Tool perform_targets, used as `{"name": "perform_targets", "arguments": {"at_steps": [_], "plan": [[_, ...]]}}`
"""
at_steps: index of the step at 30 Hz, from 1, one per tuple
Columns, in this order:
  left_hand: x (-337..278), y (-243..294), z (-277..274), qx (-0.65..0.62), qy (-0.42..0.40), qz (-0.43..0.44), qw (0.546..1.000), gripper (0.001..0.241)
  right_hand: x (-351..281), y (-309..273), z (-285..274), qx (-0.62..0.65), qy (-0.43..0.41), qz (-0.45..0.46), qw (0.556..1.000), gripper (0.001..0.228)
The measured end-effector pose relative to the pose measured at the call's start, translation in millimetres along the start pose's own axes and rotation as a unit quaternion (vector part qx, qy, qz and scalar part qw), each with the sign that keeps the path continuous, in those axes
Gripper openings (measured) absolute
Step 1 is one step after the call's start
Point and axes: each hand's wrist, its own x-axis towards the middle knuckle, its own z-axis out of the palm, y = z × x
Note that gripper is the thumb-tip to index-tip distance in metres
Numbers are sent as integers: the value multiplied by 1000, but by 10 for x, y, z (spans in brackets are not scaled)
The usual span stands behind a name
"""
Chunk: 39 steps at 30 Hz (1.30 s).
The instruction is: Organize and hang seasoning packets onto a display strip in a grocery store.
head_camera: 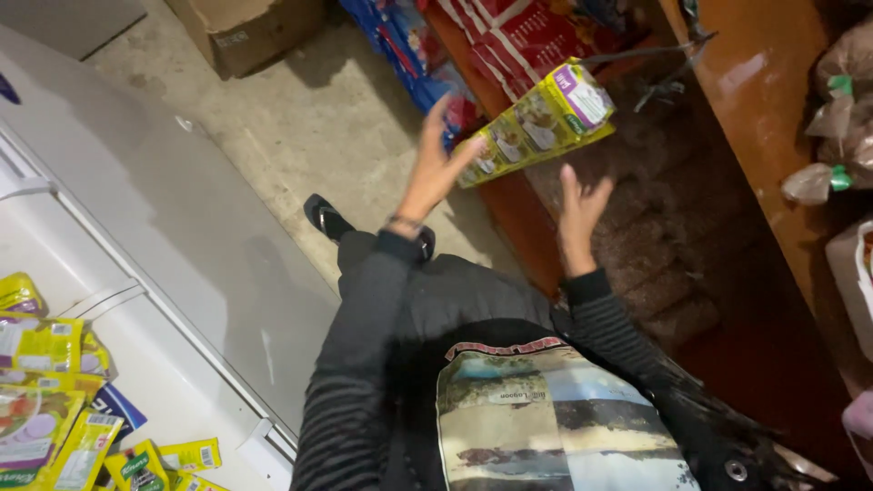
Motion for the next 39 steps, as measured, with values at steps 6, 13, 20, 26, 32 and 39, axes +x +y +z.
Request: {"name": "perform_targets", "arguments": {"at_steps": [6, 13, 20, 26, 32, 39], "plan": [[-1440, -1150, -855, -47, 63, -190, 979, 56, -791, 287, -69, -17, -166, 85, 982, 24], [-2119, -1200, -1149, -71, 190, -246, 948, 48, -1329, 2943, -824, -361, -447, 167, 802, 30], [-2014, -774, -1494, -65, 242, -181, 951, 44, -680, 1722, -1, -324, -501, 126, 793, 25], [-2137, -99, -1781, -5, 266, -169, 949, 46, -291, 712, 1413, -237, -533, 17, 812, 27], [-2454, 744, -2190, 71, 315, -164, 932, 45, -443, -533, 2906, -83, -608, 104, 783, 19], [-2956, 1062, -2675, 99, 499, -114, 853, 36, -1389, -2294, 4057, -90, -721, -65, 683, 24]]}}
